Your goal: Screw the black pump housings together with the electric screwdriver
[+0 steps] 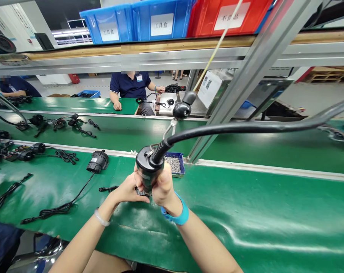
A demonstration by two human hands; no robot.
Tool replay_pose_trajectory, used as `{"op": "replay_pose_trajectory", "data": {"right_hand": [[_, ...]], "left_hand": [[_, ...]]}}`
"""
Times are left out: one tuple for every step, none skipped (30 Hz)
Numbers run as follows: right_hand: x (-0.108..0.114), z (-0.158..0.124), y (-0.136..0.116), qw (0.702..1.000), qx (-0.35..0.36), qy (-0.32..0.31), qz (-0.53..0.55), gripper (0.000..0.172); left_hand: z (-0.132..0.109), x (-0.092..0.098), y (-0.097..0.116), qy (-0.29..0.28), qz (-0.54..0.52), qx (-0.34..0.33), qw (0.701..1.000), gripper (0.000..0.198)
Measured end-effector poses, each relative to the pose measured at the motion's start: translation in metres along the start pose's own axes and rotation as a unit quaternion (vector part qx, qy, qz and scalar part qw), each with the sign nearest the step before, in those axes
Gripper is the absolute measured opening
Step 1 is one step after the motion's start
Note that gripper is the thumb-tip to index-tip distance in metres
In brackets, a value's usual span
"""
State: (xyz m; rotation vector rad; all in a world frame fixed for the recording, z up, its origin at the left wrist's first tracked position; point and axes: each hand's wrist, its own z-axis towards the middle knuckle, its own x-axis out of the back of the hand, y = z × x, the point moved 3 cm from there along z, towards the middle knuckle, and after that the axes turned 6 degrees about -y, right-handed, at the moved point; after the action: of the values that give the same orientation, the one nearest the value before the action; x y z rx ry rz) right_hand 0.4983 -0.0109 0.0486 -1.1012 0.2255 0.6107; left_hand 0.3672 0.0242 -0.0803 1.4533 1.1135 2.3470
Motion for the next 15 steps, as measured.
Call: {"op": "replay_pose_trajectory", "data": {"right_hand": [[0.000, 0.001, 0.000, 1.000, -0.001, 0.002, 0.001, 0.064], [0.000, 0.001, 0.000, 1.000, -0.004, 0.002, 0.004, 0.065], [0.000, 0.001, 0.000, 1.000, -0.008, -0.001, 0.006, 0.066], [-0.001, 0.002, 0.000, 1.000, -0.013, -0.007, 0.007, 0.066], [-0.002, 0.001, 0.001, 1.000, -0.018, -0.013, 0.004, 0.067], [-0.002, 0.001, 0.001, 1.000, -0.021, -0.015, 0.000, 0.067], [-0.002, 0.000, 0.001, 1.000, -0.021, -0.012, -0.005, 0.068], [-0.002, -0.001, 0.002, 1.000, -0.017, -0.006, -0.010, 0.068], [-0.002, -0.002, 0.002, 1.000, -0.012, 0.000, -0.012, 0.069], [-0.001, -0.003, 0.002, 1.000, -0.007, 0.004, -0.014, 0.070], [-0.001, -0.005, 0.002, 1.000, -0.004, 0.002, -0.014, 0.071], [-0.001, -0.005, 0.002, 1.000, -0.005, -0.002, -0.015, 0.072], [0.001, -0.006, 0.001, 1.000, -0.004, -0.003, -0.017, 0.073], [0.004, -0.007, -0.001, 1.000, -0.002, 0.004, -0.020, 0.074], [0.008, -0.007, -0.004, 0.999, 0.002, 0.023, -0.026, 0.074]], "left_hand": [[0.000, 0.000, 0.000, 0.000, -0.001, -0.001, 1.000, 0.054], [0.000, -0.001, 0.000, -0.001, -0.002, -0.002, 1.000, 0.053], [0.000, -0.001, -0.001, -0.002, -0.002, -0.001, 1.000, 0.052], [0.000, -0.002, -0.001, -0.004, -0.002, 0.000, 1.000, 0.050], [0.000, -0.002, -0.001, -0.005, -0.002, 0.004, 1.000, 0.049], [0.000, -0.003, -0.001, -0.006, -0.001, 0.008, 1.000, 0.048], [-0.001, -0.003, -0.001, -0.007, -0.001, 0.013, 1.000, 0.048], [-0.001, -0.003, -0.001, -0.007, -0.001, 0.016, 1.000, 0.048], [0.000, -0.003, 0.000, -0.008, -0.002, 0.016, 1.000, 0.049], [0.000, -0.003, 0.001, -0.009, -0.003, 0.013, 1.000, 0.049], [0.000, -0.003, 0.002, -0.010, -0.004, 0.009, 1.000, 0.049], [0.001, -0.002, 0.003, -0.012, -0.003, 0.006, 1.000, 0.050], [0.001, -0.001, 0.004, -0.014, 0.000, 0.005, 1.000, 0.052], [0.002, 0.000, 0.006, -0.015, 0.005, 0.008, 1.000, 0.054], [0.002, 0.001, 0.007, -0.017, 0.011, 0.013, 1.000, 0.058]]}}
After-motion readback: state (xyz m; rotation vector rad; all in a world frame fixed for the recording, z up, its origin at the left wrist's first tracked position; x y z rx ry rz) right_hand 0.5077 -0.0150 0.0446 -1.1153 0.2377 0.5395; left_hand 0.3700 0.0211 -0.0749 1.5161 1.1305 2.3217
